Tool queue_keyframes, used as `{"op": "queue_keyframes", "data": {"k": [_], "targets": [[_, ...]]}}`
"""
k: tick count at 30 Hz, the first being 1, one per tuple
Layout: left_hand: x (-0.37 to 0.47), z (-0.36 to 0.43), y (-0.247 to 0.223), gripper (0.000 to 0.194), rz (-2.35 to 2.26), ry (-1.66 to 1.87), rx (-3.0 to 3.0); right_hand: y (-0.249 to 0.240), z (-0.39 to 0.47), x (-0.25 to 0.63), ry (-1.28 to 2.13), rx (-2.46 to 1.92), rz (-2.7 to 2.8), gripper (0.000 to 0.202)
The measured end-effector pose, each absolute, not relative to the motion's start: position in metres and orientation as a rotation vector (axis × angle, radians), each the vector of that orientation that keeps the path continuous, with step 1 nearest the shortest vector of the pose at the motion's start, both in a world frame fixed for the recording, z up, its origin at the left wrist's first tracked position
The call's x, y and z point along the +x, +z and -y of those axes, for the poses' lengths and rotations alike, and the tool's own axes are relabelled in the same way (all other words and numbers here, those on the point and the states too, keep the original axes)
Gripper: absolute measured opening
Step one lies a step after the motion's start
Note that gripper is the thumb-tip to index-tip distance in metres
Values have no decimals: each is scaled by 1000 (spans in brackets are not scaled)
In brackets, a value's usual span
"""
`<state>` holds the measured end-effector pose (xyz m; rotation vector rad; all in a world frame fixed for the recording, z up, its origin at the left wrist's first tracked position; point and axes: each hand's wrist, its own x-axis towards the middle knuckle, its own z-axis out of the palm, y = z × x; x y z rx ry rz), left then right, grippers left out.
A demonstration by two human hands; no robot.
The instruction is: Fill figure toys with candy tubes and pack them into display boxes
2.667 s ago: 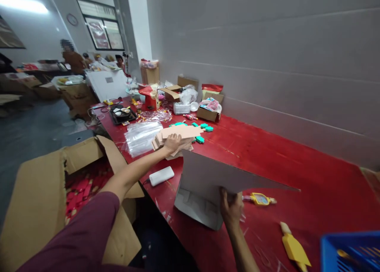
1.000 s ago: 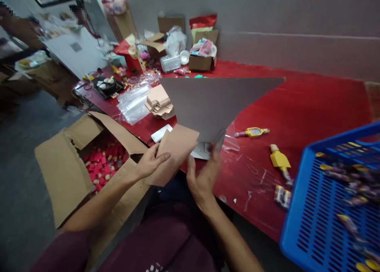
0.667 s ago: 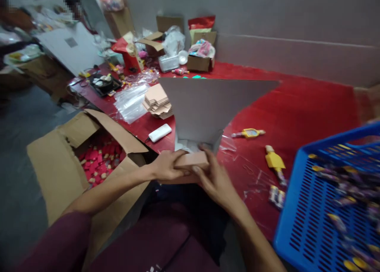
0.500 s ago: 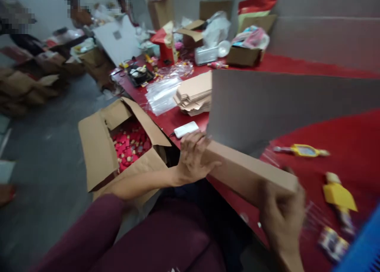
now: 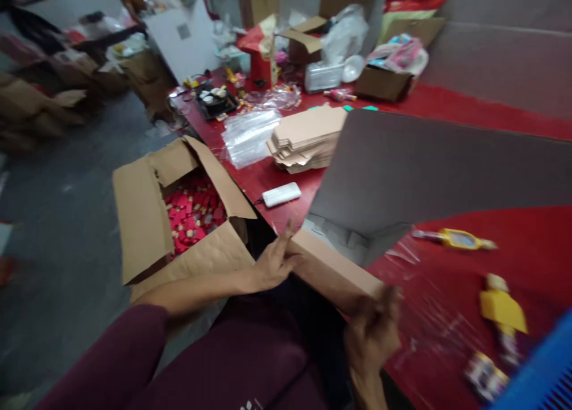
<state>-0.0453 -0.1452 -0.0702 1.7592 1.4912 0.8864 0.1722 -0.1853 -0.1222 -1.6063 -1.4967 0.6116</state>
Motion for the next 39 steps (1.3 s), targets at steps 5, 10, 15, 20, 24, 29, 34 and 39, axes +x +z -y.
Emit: {"op": "queue_keyframes", "data": {"k": [5,10,15,20,24,29,34,39], "targets": [[-51,163,-75,55,-1678,215,2282,-119,203,184,793,-1900,1615,63],[-43,127,-54,53,-1671,362,2499,-103,171,196,368,-1681,1656,47],[-23,62,-53,46,-1716,910,2470,-102,94,212,-36,-1363,1650,51],[-20,46,-84,45,-1782,771,2401,-131,64,221,-17,-1340,1768,45],[-23,50,-98,49,-1908,313,2351,-144,66,224,-25,-1521,1940,40],[-12,41,-95,51,-1944,-175,2376,-120,70,214,-101,-1963,2182,42],[18,44,-91,40,-1926,-196,2442,-93,70,189,-138,-2096,2275,35],[41,47,-97,30,-1636,-49,2681,-92,60,181,63,-2090,2366,33]]}}
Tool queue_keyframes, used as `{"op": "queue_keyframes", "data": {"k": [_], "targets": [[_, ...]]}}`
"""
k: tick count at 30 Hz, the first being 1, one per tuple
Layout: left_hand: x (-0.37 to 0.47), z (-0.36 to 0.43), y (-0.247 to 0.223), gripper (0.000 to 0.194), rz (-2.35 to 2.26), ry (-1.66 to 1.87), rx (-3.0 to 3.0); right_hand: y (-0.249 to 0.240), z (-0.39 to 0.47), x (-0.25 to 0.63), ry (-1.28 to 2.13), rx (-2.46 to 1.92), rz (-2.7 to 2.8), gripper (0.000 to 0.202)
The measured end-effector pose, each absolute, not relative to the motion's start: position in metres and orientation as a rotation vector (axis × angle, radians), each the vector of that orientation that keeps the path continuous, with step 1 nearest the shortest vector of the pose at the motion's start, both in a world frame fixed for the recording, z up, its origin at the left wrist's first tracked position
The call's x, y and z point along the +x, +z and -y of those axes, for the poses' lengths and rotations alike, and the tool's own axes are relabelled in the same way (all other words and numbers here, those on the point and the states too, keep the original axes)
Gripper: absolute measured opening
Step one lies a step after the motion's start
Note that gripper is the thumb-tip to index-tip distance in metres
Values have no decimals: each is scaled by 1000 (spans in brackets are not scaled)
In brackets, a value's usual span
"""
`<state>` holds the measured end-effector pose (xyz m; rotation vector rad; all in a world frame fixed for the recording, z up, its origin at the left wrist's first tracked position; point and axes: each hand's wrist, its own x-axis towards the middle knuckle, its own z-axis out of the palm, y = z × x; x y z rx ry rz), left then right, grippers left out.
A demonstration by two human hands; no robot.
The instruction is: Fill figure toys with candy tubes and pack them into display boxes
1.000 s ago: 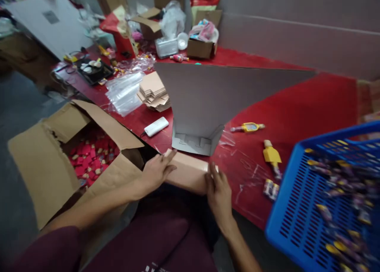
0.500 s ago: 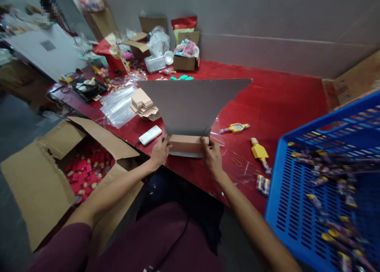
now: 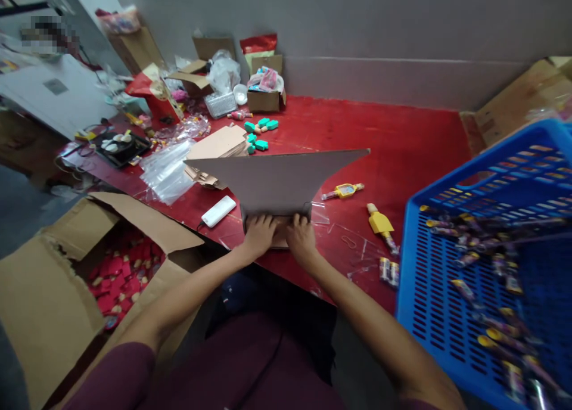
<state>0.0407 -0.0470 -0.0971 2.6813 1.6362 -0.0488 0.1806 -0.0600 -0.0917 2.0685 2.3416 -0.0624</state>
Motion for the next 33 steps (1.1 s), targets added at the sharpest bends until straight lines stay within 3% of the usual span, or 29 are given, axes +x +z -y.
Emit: {"op": "queue_keyframes", "data": {"k": [19,23,28,33], "targets": [[23,60,-154,48,-1412,-26,2833,-149,79,166,-266,2240,-2507,34],[19,67,-161,67,-1293,-65,2886,-155,79,170,-270,2279,-2518,30],[22,60,-157,61,-1319,-150,2837,-164,88,176,-209,2321,-2602,34],[38,55,-141,62,-1053,-163,2691,-179,108,195,-105,2414,-2677,37]]}}
